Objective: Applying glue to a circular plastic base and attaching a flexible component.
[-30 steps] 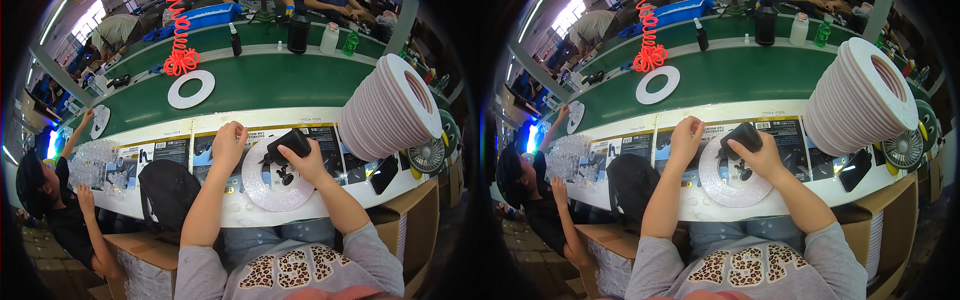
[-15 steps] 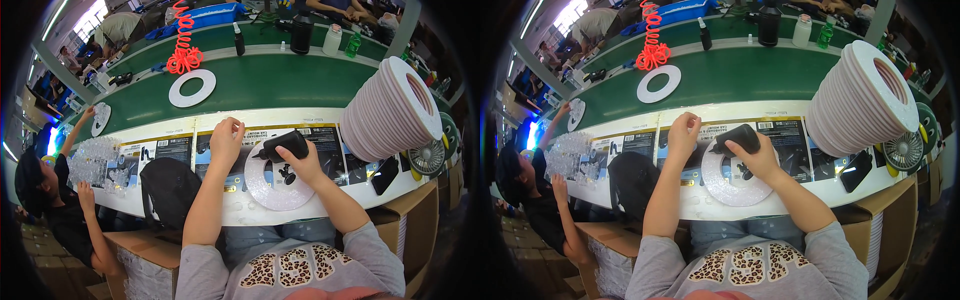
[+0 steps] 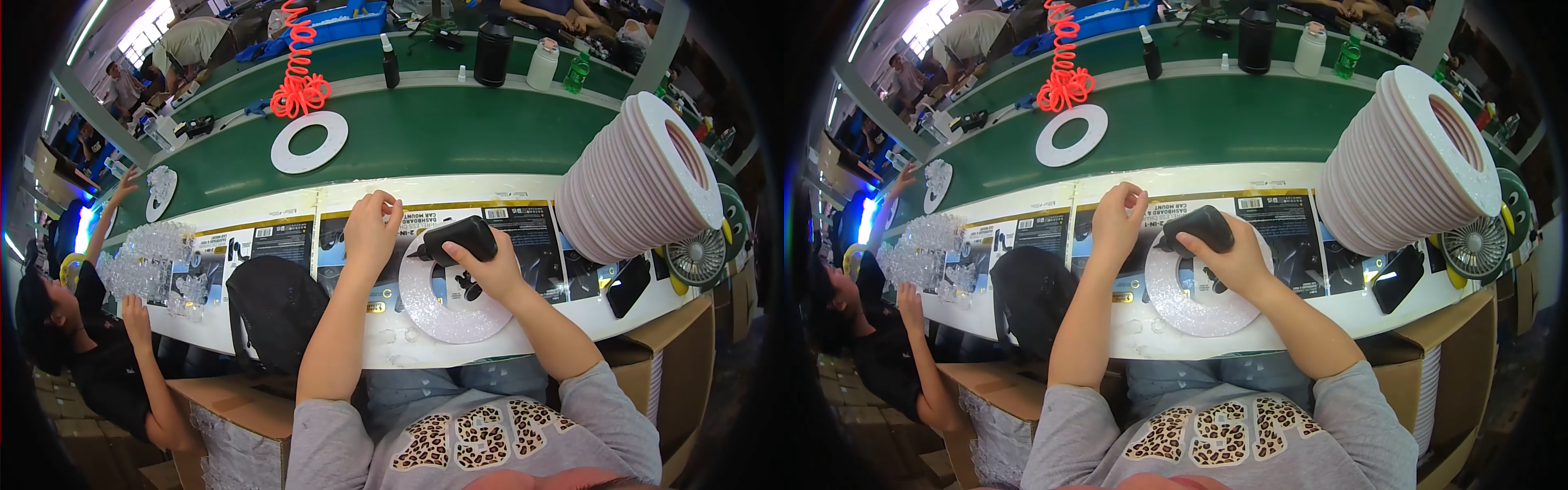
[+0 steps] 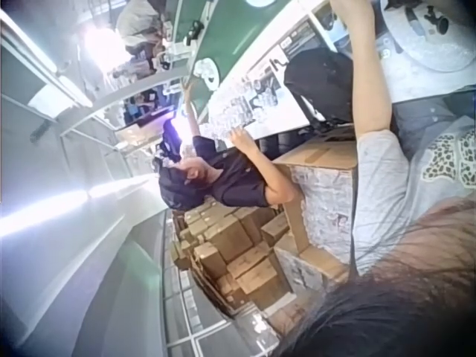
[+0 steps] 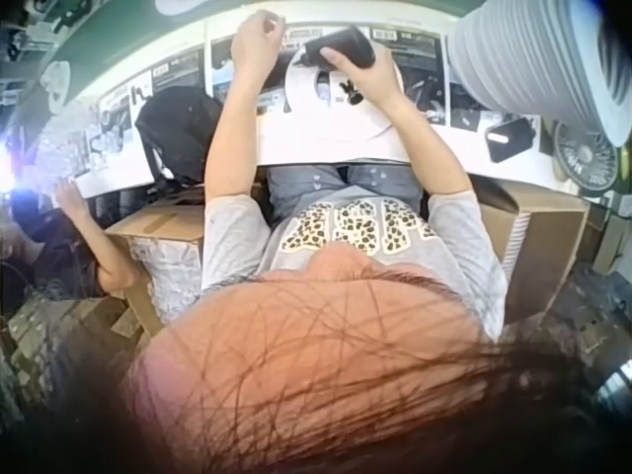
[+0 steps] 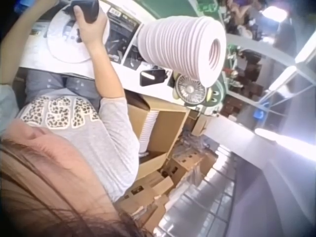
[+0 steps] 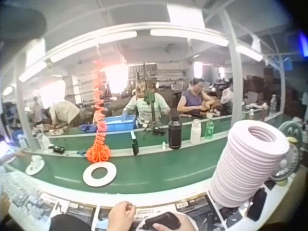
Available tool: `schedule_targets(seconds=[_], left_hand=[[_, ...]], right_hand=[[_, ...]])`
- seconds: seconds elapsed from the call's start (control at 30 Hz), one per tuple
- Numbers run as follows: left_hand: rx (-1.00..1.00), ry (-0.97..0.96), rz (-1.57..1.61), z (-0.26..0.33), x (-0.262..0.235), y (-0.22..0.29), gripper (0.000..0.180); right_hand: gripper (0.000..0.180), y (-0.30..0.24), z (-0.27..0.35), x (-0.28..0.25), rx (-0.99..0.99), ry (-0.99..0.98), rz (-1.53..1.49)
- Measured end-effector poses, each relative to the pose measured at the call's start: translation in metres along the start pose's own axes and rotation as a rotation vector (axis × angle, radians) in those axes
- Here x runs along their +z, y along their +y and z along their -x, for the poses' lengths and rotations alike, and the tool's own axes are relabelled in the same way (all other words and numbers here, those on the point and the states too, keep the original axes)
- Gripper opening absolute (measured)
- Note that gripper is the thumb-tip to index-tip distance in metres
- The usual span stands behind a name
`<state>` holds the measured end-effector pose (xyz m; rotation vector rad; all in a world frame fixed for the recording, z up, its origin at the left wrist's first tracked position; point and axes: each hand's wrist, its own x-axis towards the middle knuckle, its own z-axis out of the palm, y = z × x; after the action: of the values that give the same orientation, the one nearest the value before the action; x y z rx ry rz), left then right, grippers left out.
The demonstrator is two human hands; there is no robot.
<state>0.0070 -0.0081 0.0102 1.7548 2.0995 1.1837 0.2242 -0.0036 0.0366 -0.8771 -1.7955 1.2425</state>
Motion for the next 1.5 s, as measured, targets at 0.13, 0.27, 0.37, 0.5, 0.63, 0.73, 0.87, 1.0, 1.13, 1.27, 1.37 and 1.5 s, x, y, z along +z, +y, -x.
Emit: schedule_targets(seconds=[0.13,0.27,0.37,0.5,0.63,0.73,0.87,1.0,1.13,1.27,1.37,1.5], left_hand=[[0.001,0.004,-0.002,0.0,0.001,-0.001,0.015],[0.009,0.004,0.003,0.0,0.002,-0.001,0.015],[0.018,0.005,-0.004,0.0,0.001,-0.001,0.015],[0.023,0.006,-0.003,0.001,0.002,0.0,0.015],[0.024,0.009,-0.008,0.001,0.002,-0.001,0.014],[0.014,0.003,-0.018,0.001,0.001,0.0,0.014],[0.021,0.002,-0.023,0.0,0.001,-0.001,0.019],[0.02,-0.001,-0.024,0.0,0.0,0.0,0.019],[0.026,0.01,-0.015,0.001,0.001,0.0,0.015],[0.04,0.018,-0.01,0.001,0.002,-0.001,0.015],[0.035,0.017,-0.01,0.001,0.001,0.001,0.015],[0.042,0.021,-0.012,0.001,0.001,0.0,0.015]], right_hand=[[0.024,0.002,0.0,0.003,-0.035,0.011,-0.015],[0.024,0.003,0.0,0.002,-0.016,0.006,-0.011],[0.024,0.003,0.0,0.002,-0.012,0.005,0.006],[0.025,0.003,0.0,0.002,-0.017,0.007,0.021],[0.025,0.004,0.0,0.001,-0.004,0.01,0.018],[0.024,0.005,0.0,0.0,0.007,0.052,-0.034],[0.024,0.01,-0.001,0.0,0.024,0.094,-0.104],[0.026,0.011,-0.001,-0.001,0.031,0.119,-0.091],[0.027,0.012,-0.002,-0.002,0.037,0.102,-0.074],[0.027,0.017,-0.002,-0.001,0.022,0.104,-0.075],[0.027,0.016,-0.003,-0.001,0.018,0.107,-0.076],[0.027,0.016,-0.004,-0.001,0.004,0.1,-0.053]])
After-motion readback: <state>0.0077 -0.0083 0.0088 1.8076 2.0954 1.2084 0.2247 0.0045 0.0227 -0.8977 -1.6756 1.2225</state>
